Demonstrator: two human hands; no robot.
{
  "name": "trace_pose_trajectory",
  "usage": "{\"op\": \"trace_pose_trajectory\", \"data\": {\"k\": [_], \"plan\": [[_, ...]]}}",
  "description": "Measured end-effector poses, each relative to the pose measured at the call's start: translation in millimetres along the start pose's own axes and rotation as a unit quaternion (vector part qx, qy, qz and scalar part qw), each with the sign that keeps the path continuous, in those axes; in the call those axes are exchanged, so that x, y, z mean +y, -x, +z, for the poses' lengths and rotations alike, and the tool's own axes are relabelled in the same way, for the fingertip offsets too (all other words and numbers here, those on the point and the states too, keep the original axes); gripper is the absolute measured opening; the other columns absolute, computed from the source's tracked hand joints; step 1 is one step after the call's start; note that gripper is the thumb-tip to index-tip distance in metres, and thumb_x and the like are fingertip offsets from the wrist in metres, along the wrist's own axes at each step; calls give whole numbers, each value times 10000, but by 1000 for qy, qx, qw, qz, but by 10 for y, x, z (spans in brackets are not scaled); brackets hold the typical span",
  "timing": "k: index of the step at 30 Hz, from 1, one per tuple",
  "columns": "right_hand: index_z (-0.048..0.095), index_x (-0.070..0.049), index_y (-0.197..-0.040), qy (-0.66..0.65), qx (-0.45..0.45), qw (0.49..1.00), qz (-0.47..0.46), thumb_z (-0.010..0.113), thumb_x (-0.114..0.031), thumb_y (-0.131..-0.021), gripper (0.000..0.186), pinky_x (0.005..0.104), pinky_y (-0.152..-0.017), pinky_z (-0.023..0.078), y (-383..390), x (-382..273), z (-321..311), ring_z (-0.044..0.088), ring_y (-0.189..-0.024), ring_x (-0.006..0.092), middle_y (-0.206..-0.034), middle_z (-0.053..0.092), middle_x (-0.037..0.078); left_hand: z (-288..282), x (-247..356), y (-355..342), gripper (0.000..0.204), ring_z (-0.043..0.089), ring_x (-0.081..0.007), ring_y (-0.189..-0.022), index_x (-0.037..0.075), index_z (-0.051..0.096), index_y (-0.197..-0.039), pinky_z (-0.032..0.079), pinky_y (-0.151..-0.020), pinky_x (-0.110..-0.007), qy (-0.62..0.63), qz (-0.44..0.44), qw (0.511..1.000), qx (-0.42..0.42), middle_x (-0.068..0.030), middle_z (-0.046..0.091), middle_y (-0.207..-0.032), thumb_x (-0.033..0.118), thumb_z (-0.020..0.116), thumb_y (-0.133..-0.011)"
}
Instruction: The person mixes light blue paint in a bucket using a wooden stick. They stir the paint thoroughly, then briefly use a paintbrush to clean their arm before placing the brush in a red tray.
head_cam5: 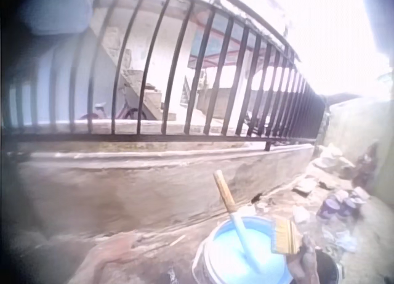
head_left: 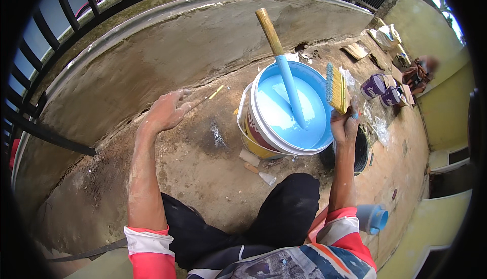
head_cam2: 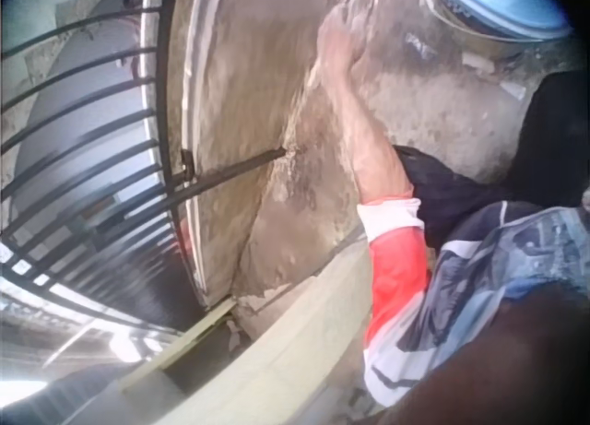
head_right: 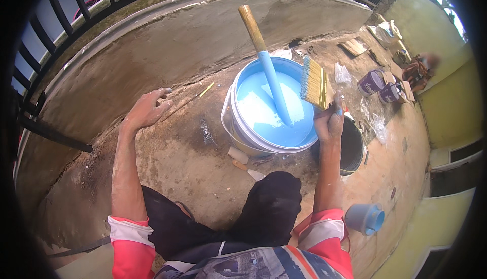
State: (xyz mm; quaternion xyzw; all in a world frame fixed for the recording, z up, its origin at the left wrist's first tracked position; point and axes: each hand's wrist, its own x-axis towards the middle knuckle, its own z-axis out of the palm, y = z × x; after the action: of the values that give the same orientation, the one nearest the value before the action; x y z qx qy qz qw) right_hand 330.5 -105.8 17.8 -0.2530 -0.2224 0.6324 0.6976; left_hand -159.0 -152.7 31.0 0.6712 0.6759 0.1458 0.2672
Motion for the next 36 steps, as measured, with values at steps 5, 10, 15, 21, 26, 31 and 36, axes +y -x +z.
{"op": "trace_pose_trajectory", "data": {"k": [5,10,15,21,26,31,36], "plan": [[640,-39,-1062,-119,-68,987,83,592,-285,-1036,252,243,-551,507,61,52,-166,665,-712,113,-882,713,50,39,-125,-48,565,643,-378,-1162,41,537,-1417,491,-1003,-460,-5,6,1000,10,-232,638,-1313,349,612,-949],[638,-61,-1047,-79,-70,993,59,598,-243,-1029,188,269,-648,527,106,53,-204,675,-799,143,-959,710,63,54,-82,-34,551,629,-375,-1177,55,540,-1418,483,-1013,-457,-4,4,1000,6,-229,649,-1284,351,602,-957],[656,-4,-1083,256,21,942,-217,700,-144,-955,195,270,-629,513,201,-326,519,645,-790,122,-981,684,80,47,-119,-56,544,617,-370,-1198,52,540,-1420,473,-1029,-453,-29,13,999,1,-230,645,-1293,350,585,-967],[683,41,-1006,614,-107,721,-304,712,-139,-943,193,259,-614,517,186,72,582,650,-699,128,-835,685,75,92,-67,-106,543,592,-376,-1248,34,554,-1403,461,-1055,-455,-10,10,1000,-11,-240,621,-1340,364,584,-972],[693,47,-997,551,-74,793,-249,720,-115,-938,174,233,-555,484,56,201,857,624,-617,109,-809,691,73,83,-72,-43,563,577,-381,-1264,5,561,-1385,455,-1065,-460,-48,14,999,-1,-243,610,-1355,387,588,-973],[600,59,-1314,185,-187,957,-123,673,-161,-975,410,313,-754,575,-600,2,1299,700,-856,208,-1018,708,142,134,-160,-22,532,598,-401,-1205,-7,604,-1317,470,-1028,-474,-48,31,998,1,-242,651,-1265,394,582,-968],[659,28,-1259,340,-299,865,-218,716,-112,-937,356,310,-861,582,-156,1797,2500,724,-994,221,-1115,735,150,138,-23,246,390,647,-400,-1089,13,699,-1131,499,-953,-505,-86,-5,988,-131,-242,695,-1117,342,578,-960]]}}
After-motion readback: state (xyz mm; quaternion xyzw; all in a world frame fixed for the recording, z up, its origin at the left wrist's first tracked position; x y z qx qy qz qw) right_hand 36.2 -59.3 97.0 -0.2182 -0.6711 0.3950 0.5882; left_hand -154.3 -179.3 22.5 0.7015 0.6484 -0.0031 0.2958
